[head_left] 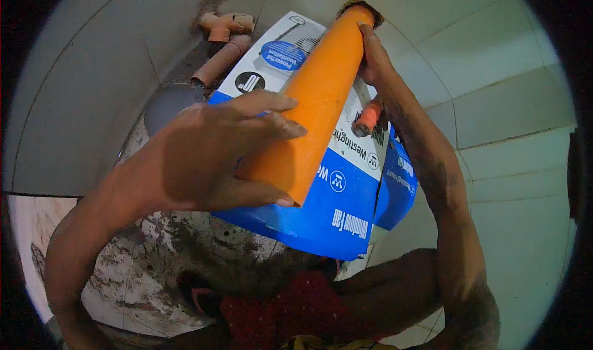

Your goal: Chisel a hole in the floor/wall and fit a PVC pipe into it.

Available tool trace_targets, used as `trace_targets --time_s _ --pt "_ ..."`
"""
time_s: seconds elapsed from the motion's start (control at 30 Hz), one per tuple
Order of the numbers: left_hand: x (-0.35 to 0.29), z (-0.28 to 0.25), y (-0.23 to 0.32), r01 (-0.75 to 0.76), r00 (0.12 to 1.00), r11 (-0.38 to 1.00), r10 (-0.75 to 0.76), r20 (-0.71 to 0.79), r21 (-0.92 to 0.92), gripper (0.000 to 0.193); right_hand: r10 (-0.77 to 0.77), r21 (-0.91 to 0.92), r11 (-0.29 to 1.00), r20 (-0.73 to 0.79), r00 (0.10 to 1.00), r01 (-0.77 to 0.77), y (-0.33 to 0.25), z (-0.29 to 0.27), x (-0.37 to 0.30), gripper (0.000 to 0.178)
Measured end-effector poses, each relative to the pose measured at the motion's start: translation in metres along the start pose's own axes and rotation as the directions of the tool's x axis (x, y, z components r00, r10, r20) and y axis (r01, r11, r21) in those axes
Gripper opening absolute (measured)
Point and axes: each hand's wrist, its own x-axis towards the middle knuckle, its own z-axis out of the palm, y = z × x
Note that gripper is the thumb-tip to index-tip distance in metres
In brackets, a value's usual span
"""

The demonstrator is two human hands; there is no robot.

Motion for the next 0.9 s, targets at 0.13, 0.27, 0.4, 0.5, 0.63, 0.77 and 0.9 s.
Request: trace_targets --time_s 0.13,0.27,0.4,0.5,0.63,0.77,0.9 --pt "-0.023 -0.010 0.009 -0.056 0.989 0.997 0.049 -0.141 -0.048 0.061 0.047 -0.021 0.999 -0.073 0.996 -0.048 0.004 0.037 -0.026 0.052" --pt "-0.027 -0.019 0.021 0.345 0.934 0.898 -0.356 0.008 -0.275 0.072 0.123 -0.128 0.982 -0.143 0.982 -0.141 -0.010 0.079 -0.090 0.052" --pt "-0.031 -0.022 0.031 0.580 0.800 0.658 -0.570 0.186 -0.480 0.083 0.140 -0.187 0.972 -0.012 0.990 -0.140 -0.018 0.112 -0.150 0.056" --pt "-0.035 -0.020 0.036 0.522 0.801 0.607 -0.591 0.098 -0.600 0.086 0.166 -0.285 0.950 0.113 0.980 -0.128 -0.028 0.141 -0.183 0.061" --pt "-0.022 -0.038 0.056 0.521 0.774 0.671 -0.632 -0.041 -0.527 0.074 -0.164 -0.369 0.868 0.421 0.892 0.333 -0.045 0.164 -0.207 0.067" --pt "-0.046 -0.055 0.071 0.702 0.601 0.590 -0.792 -0.113 -0.400 0.071 -0.215 -0.294 0.851 0.562 0.799 0.436 -0.066 0.145 -0.200 0.076" --pt "-0.160 -0.110 0.083 0.873 0.347 0.400 -0.912 -0.218 -0.281 0.064 -0.306 -0.294 0.769 0.610 0.731 0.568 -0.081 0.150 -0.217 0.076"
